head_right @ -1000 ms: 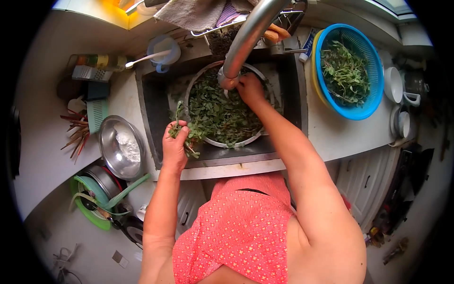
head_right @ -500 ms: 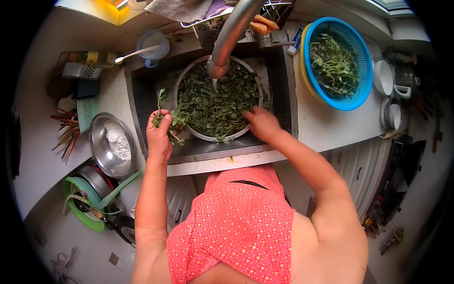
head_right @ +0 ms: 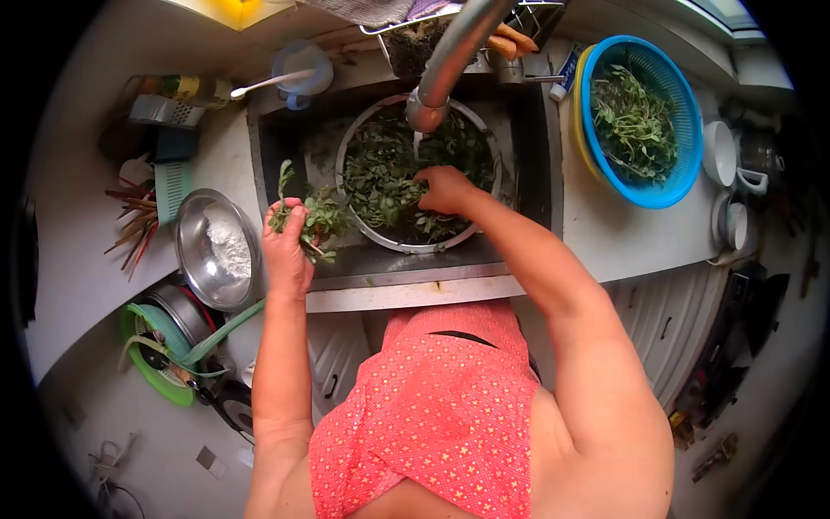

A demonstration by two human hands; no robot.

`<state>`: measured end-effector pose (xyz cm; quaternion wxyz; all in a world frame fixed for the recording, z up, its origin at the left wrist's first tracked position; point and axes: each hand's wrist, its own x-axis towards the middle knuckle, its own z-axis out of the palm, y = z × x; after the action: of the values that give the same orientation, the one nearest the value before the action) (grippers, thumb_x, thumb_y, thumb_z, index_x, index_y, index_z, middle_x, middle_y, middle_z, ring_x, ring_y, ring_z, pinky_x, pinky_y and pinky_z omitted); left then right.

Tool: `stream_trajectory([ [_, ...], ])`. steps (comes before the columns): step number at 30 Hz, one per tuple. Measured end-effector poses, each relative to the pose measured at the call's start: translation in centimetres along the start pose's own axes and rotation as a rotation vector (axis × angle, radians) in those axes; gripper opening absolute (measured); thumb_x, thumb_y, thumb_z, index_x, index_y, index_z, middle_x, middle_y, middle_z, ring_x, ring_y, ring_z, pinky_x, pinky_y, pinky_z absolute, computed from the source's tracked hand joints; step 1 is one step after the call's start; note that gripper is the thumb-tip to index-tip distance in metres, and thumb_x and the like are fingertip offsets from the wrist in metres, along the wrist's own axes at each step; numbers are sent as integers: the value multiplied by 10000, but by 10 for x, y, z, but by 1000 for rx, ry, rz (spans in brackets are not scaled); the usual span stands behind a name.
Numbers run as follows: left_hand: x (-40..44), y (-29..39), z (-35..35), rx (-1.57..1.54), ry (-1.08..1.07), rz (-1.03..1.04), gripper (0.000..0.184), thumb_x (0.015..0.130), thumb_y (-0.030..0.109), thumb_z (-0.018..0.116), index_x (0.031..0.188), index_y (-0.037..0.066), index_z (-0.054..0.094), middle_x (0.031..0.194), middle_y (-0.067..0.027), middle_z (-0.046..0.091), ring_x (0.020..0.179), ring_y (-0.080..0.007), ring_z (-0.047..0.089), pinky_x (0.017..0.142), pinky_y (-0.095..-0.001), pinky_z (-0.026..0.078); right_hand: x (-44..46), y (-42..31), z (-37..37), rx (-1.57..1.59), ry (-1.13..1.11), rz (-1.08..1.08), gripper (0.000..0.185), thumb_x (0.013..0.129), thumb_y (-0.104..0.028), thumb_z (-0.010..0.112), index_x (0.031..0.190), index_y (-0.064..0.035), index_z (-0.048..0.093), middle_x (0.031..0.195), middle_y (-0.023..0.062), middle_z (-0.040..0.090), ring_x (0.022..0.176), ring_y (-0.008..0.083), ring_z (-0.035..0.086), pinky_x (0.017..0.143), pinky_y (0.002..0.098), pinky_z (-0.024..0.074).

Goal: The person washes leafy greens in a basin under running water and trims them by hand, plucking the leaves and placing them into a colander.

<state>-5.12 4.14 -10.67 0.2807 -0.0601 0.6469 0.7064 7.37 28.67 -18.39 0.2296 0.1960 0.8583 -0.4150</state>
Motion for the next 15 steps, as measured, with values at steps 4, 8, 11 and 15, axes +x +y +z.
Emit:
stream_trajectory([
  [4, 1, 12, -7, -44, 45, 31, 154, 869, 120, 632, 999, 120, 550, 845, 4, 591, 700, -108, 563, 551, -239, 427, -35, -27, -43, 629, -127, 107, 467, 729, -136, 707, 1161, -4, 591, 1022, 129, 653, 979, 167, 601, 833, 291, 476],
  [8, 1, 14, -6, -64, 54, 28, 151, 869, 117, 632, 997, 112, 553, 836, -2, 592, 706, -110, 565, 551, -245, 438, -30, -6, -39, 991, 15, -2, 368, 859, -221, 657, 1138, 0, 565, 895, 80, 654, 764, 153, 632, 675, 289, 508],
  [11, 1, 13, -1, -47, 45, 21, 153, 870, 126, 630, 1000, 118, 550, 839, 6, 586, 698, -112, 561, 558, -241, 434, -14, 25, -33, 760, 96, 205, 316, 891, -295, 609, 1018, -10, 559, 769, 46, 616, 492, 134, 547, 463, 301, 461],
  [15, -1, 9, 1, -83, 57, -2, 144, 874, 113, 633, 996, 101, 559, 848, -11, 598, 717, -106, 570, 566, -251, 455, -32, 10, -49, 769, 108, 286, 318, 887, -305, 615, 1015, -18, 563, 800, 46, 604, 581, 120, 562, 499, 276, 469],
])
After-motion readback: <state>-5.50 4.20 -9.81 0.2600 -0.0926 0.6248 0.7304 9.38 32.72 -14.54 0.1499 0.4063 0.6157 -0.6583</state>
